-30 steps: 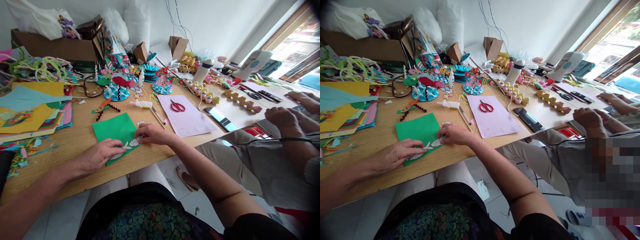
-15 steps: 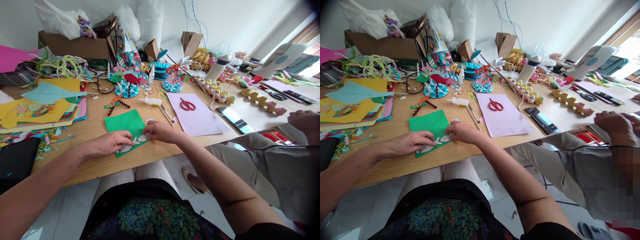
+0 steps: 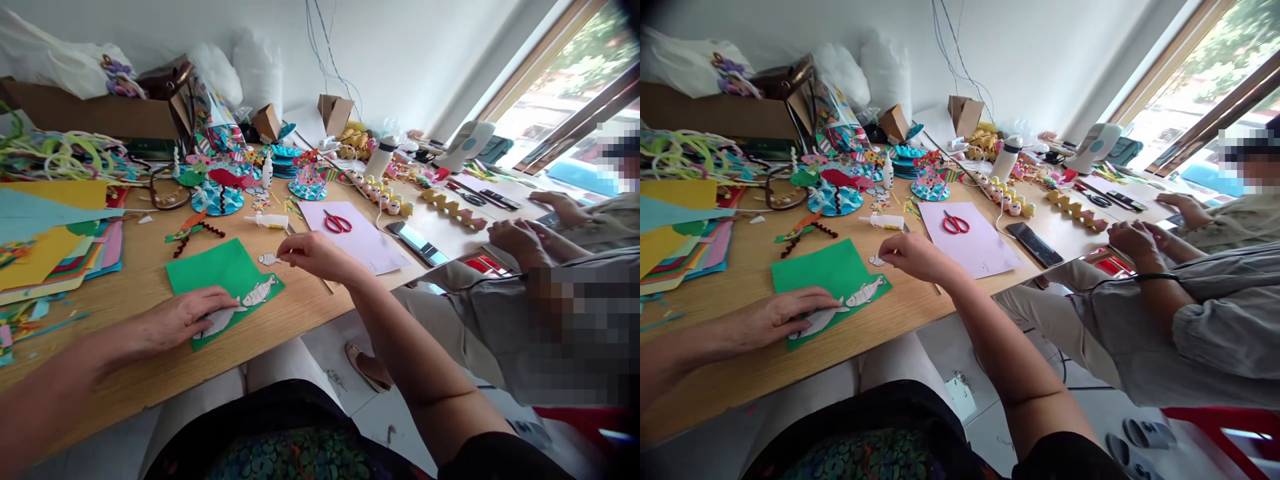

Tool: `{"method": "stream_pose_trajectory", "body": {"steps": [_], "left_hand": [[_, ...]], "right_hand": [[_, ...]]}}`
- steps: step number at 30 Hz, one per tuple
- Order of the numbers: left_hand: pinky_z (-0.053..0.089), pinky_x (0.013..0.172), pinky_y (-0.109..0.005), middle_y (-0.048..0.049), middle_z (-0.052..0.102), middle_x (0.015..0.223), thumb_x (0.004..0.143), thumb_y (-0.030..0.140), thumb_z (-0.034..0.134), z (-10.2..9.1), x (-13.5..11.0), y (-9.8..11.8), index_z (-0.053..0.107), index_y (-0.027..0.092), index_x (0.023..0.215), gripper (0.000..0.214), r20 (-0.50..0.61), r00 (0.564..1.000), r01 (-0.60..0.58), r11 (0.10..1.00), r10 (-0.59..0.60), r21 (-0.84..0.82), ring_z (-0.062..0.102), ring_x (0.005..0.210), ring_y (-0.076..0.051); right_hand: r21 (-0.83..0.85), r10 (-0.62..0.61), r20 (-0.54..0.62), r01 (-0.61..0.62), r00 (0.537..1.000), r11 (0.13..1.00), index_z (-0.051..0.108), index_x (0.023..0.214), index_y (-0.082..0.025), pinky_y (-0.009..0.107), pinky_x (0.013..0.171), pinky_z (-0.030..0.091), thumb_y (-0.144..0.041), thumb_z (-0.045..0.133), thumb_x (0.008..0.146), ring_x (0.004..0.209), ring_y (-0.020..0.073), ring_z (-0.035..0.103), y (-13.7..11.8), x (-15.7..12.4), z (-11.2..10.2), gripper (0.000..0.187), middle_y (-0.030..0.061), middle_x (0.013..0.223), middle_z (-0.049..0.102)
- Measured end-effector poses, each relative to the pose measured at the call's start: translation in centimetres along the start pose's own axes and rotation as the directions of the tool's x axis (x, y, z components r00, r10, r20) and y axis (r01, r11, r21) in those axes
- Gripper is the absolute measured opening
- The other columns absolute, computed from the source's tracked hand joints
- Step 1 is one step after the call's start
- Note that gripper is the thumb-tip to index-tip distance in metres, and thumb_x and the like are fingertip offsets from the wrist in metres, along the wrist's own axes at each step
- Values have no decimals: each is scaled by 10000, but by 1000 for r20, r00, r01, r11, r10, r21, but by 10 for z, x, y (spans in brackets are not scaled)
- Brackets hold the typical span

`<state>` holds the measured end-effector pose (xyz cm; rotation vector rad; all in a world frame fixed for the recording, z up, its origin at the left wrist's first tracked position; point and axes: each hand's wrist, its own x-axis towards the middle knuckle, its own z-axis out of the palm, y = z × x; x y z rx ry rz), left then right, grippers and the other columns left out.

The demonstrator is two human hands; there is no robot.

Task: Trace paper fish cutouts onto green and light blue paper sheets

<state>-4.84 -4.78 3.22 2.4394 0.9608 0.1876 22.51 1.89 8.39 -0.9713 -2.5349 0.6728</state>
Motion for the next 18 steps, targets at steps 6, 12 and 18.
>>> {"method": "stream_pose_trajectory", "body": {"steps": [6,12,18], "left_hand": [[422,945,-267,-29,565,1189,866,147,358,5,-2,-8,516,312,1258,455,12,999,31,999,-31,23,541,1089,-173],[422,930,-253,-39,563,1158,811,68,338,1,3,-2,523,286,1257,529,56,998,-4,997,0,80,539,1071,-170],[409,937,-282,-38,537,1168,820,78,333,-2,6,4,497,299,1275,532,106,994,18,997,-26,78,518,1077,-180]], "right_hand": [[-149,-20,23,23,1000,989,666,828,-114,233,694,373,-97,523,842,750,124,568,-3,-7,6,145,62,824,660],[-161,-53,117,71,992,984,679,881,-138,232,701,374,-101,571,822,816,139,572,-3,-6,29,129,66,911,645],[-119,-142,193,167,971,979,683,953,-161,245,745,392,-136,583,825,868,148,573,2,-1,50,164,67,975,637]]}}
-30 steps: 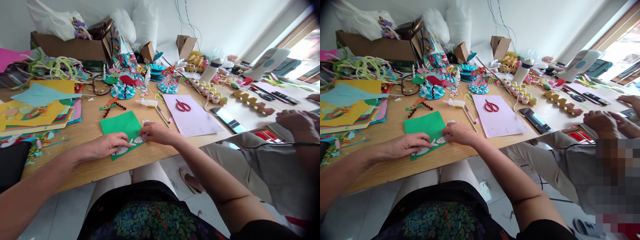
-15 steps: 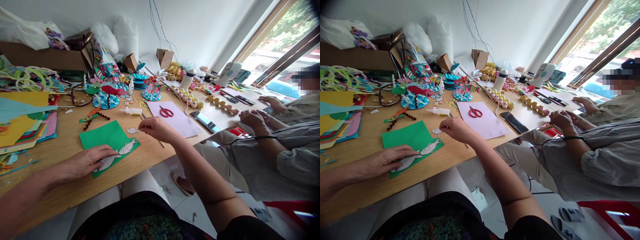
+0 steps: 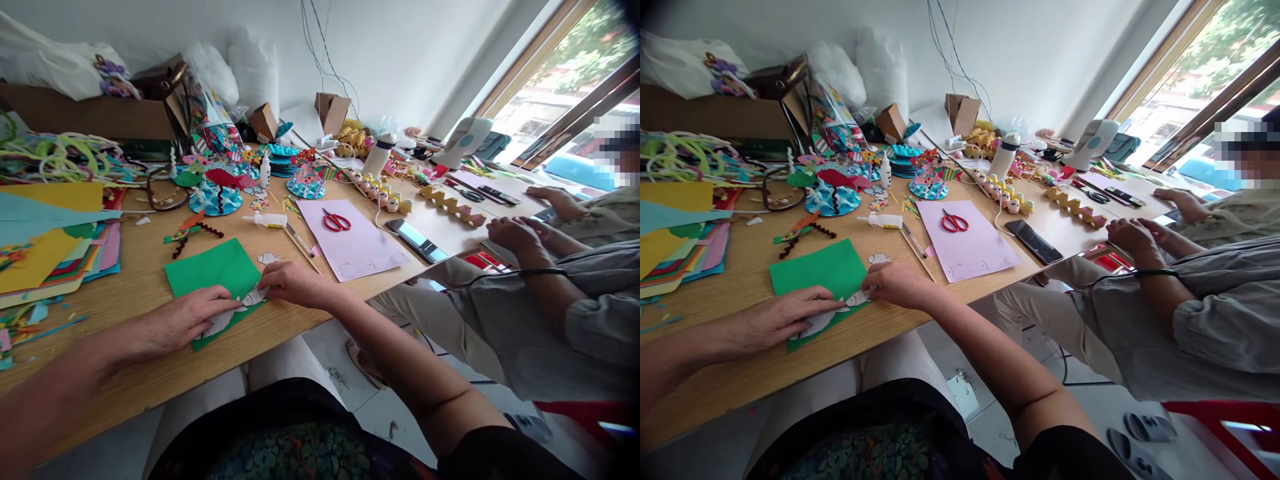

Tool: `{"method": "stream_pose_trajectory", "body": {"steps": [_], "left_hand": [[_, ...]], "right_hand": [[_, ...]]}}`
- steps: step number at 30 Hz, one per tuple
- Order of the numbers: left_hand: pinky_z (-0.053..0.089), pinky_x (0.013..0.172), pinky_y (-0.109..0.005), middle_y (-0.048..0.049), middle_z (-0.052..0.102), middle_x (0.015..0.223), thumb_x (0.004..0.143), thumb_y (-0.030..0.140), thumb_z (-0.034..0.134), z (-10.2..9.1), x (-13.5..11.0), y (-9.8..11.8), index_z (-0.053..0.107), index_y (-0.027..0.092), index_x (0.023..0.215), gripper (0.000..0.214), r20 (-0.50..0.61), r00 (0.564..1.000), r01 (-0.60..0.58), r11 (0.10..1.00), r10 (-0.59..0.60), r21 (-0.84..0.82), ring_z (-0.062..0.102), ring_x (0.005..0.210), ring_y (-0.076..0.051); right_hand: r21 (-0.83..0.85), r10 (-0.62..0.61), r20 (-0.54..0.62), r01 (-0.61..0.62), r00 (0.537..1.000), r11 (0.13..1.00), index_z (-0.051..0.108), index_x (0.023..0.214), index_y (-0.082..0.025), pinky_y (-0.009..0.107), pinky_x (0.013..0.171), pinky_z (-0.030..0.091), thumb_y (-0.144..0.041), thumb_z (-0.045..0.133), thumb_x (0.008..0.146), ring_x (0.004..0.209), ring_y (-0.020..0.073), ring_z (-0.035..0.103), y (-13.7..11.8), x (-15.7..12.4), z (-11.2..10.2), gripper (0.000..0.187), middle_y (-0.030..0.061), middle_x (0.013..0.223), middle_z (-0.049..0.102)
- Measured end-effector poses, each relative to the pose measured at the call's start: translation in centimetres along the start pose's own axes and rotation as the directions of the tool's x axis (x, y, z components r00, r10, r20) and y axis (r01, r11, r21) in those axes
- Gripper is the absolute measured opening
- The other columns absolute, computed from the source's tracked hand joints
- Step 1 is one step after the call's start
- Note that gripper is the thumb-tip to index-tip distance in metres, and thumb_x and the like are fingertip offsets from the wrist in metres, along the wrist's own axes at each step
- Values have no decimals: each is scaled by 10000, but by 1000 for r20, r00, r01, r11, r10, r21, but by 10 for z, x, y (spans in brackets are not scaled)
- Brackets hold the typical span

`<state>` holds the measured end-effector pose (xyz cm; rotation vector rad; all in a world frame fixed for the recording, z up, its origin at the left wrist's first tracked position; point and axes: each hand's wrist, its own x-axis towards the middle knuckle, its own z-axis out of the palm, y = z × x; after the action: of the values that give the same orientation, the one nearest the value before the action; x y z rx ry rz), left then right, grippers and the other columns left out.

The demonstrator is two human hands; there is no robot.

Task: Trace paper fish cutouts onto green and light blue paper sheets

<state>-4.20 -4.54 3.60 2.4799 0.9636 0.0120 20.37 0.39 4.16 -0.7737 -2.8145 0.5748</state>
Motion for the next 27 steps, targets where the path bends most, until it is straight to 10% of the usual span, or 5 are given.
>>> {"method": "stream_pose_trajectory", "body": {"steps": [21,27], "left_hand": [[400,917,-353,-67,519,1175,869,137,292,4,-1,4,506,277,1276,480,35,997,70,997,-71,7,507,1056,-214],[391,924,-350,-29,522,1190,886,167,298,8,-2,0,495,345,1277,472,10,997,81,997,-80,-8,494,1060,-213]], "right_hand": [[-27,-37,29,37,999,999,683,1015,-171,253,767,413,-136,577,826,841,144,571,3,1,1,220,67,960,612],[85,1,-417,38,909,996,665,902,-139,218,705,438,-140,497,876,775,111,595,7,-16,-26,170,52,856,656]]}}
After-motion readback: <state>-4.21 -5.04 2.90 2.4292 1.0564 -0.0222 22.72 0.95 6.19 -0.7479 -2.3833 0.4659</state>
